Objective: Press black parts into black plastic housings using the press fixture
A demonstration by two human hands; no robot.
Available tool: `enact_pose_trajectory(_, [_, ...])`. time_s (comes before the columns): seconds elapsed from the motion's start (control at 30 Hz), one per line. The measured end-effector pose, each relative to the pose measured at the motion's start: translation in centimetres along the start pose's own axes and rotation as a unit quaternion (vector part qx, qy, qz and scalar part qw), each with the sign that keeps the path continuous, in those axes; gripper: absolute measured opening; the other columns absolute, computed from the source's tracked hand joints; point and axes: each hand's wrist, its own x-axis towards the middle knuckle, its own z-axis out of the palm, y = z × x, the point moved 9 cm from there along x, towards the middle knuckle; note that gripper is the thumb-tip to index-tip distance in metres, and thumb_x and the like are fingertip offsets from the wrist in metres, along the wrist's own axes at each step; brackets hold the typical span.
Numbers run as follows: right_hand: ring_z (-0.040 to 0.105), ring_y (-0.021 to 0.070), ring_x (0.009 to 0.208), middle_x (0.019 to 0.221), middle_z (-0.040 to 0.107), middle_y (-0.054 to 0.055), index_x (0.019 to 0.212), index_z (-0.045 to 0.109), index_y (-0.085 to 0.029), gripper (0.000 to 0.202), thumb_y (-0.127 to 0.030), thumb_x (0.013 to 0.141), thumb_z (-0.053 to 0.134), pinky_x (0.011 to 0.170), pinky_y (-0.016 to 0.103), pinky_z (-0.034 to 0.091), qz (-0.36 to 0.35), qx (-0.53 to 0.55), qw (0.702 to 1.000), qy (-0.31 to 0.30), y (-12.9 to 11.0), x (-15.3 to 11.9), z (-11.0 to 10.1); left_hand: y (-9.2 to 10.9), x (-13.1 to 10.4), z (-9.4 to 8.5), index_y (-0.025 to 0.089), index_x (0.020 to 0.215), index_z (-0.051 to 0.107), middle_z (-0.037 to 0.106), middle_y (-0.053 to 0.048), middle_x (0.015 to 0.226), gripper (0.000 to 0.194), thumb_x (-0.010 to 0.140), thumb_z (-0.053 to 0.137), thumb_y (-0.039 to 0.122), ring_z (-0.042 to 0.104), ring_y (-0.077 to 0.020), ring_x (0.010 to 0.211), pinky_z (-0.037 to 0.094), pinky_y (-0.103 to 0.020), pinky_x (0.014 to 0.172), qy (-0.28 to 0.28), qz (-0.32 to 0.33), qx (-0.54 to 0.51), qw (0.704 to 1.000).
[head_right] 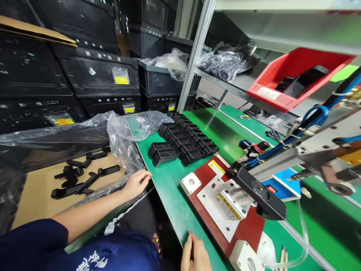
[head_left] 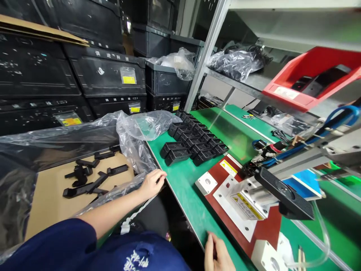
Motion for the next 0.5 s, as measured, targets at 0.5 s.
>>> enact_pose_trajectory(0.5, [0.059, 0.0086, 0.058, 0.068, 0.063, -0.003, 0.092, 0.065, -0.017, 0.015, -0.024, 0.096, 0.052, 0.061, 0.021, 0.043, -0.123, -0.096, 0.988, -0.003, -1.3, -0.1, 1.8, -3.2, -3.3, 4.5, 0.019, 0.077, 0.047, 0.05, 0.004, 0.061, 0.01, 0.08, 0.044, 0.01, 0.05, -0.0088, 0.054, 0.043, -0.02, 0.056, -0.08, -0.114, -0.011, 0.99])
